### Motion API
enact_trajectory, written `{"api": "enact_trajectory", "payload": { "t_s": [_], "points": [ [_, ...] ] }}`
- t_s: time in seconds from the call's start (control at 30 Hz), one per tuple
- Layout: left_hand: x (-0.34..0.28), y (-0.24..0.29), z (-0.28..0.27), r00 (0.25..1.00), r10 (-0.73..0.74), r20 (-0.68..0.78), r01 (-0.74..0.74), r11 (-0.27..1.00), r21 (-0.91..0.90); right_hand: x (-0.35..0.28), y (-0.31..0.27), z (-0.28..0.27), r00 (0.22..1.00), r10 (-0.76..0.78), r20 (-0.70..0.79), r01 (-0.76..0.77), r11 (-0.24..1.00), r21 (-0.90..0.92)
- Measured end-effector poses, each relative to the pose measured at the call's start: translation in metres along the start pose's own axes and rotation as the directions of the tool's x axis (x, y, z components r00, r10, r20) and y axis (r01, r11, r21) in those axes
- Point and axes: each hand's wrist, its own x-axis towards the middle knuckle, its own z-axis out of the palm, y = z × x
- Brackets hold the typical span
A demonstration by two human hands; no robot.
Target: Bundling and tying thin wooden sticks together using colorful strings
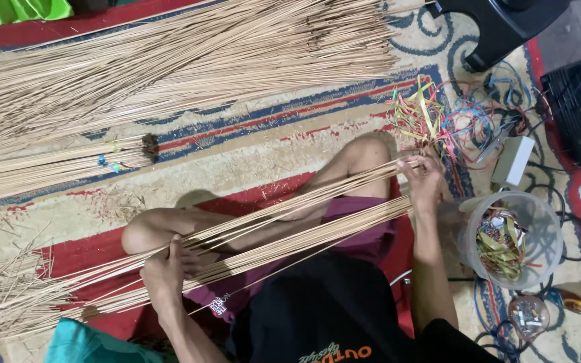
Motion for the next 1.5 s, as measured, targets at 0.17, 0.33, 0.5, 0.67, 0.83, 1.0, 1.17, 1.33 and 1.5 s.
{"api": "enact_trajectory", "payload": {
  "t_s": [0.17,0.33,0.5,0.67,0.83,1.0,1.17,1.33,1.5],
  "points": [
    [0.023,-0.025,0.007,0.997,0.067,-0.036,-0.056,0.967,0.247,0.001,0.003,0.006,0.99,0.033,0.137,-0.021,0.996,-0.084],
    [0.014,-0.013,0.003,0.999,0.024,-0.029,-0.012,0.932,0.363,-0.006,-0.029,0.004,0.993,-0.097,0.074,0.106,0.986,-0.132],
    [0.005,0.003,0.005,0.911,0.412,-0.029,-0.367,0.838,0.405,-0.016,-0.098,0.004,0.91,-0.345,0.229,0.391,0.897,-0.204],
    [0.038,0.003,0.058,0.791,0.491,0.364,-0.611,0.618,0.495,-0.051,-0.131,0.053,0.563,-0.533,0.632,0.68,0.733,0.014],
    [0.059,-0.002,0.097,0.757,0.245,0.606,-0.616,0.578,0.535,-0.054,-0.133,0.067,0.469,-0.418,0.778,0.496,0.854,0.16],
    [0.08,-0.026,0.121,0.683,0.319,0.657,-0.705,0.525,0.477,-0.05,-0.091,0.077,0.513,-0.383,0.768,0.531,0.845,0.067],
    [0.067,-0.001,0.105,0.681,0.309,0.664,-0.698,0.547,0.462,-0.045,-0.108,0.074,0.5,-0.365,0.785,0.526,0.848,0.059],
    [0.03,0.073,0.058,0.694,0.153,0.703,-0.627,0.608,0.487,-0.028,-0.14,0.076,0.563,-0.261,0.784,0.293,0.95,0.107],
    [0.066,0.107,0.057,0.668,0.413,0.619,-0.538,0.843,0.019,0.005,-0.158,0.123,0.78,-0.046,0.624,-0.145,0.957,0.252]
  ]
}}
